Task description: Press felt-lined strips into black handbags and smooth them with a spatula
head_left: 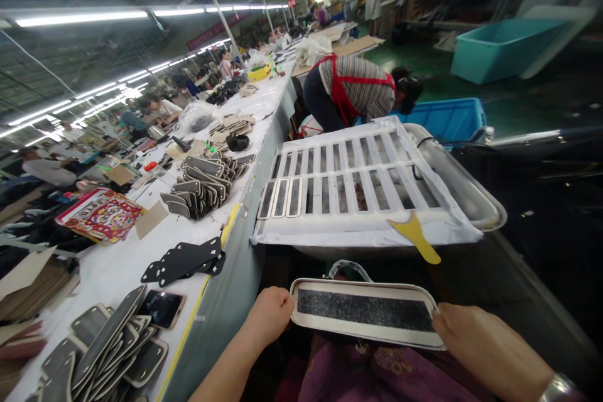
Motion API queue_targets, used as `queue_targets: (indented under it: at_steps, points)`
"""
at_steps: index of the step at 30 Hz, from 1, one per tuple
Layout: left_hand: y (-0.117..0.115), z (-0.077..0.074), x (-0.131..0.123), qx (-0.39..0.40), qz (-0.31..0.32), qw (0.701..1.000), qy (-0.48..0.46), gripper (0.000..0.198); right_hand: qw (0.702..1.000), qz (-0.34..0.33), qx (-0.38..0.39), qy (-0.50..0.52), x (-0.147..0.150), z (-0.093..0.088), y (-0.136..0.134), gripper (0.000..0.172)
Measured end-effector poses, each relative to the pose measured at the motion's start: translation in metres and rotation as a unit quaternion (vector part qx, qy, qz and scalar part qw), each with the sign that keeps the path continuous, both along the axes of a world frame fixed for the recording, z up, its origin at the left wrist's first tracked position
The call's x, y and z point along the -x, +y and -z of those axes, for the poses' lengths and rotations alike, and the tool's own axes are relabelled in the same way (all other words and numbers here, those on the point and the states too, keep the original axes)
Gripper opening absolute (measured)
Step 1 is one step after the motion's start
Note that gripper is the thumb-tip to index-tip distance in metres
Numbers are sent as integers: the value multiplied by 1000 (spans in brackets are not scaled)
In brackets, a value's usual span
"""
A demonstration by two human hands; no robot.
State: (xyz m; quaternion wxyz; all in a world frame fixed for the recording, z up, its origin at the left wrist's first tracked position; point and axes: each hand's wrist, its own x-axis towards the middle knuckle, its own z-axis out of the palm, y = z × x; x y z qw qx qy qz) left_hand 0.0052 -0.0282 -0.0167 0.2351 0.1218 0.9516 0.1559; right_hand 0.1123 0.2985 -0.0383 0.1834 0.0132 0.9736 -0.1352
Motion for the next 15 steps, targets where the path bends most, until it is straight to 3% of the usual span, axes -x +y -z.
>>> queue_targets:
  at_steps: [5,10,15]
  points:
    - [-4,2,-2,-16,15,1000,-12,42,1000,-10,-7,-5,-1,0,-1,28]
    - [-4,7,-2,-7,13,1000,-19,41,998,53,22,-20,0,-2,-3,35]
    - [0,0,0,3,14,1000,-28,39,999,30,22,-2,0,-3,-2,34]
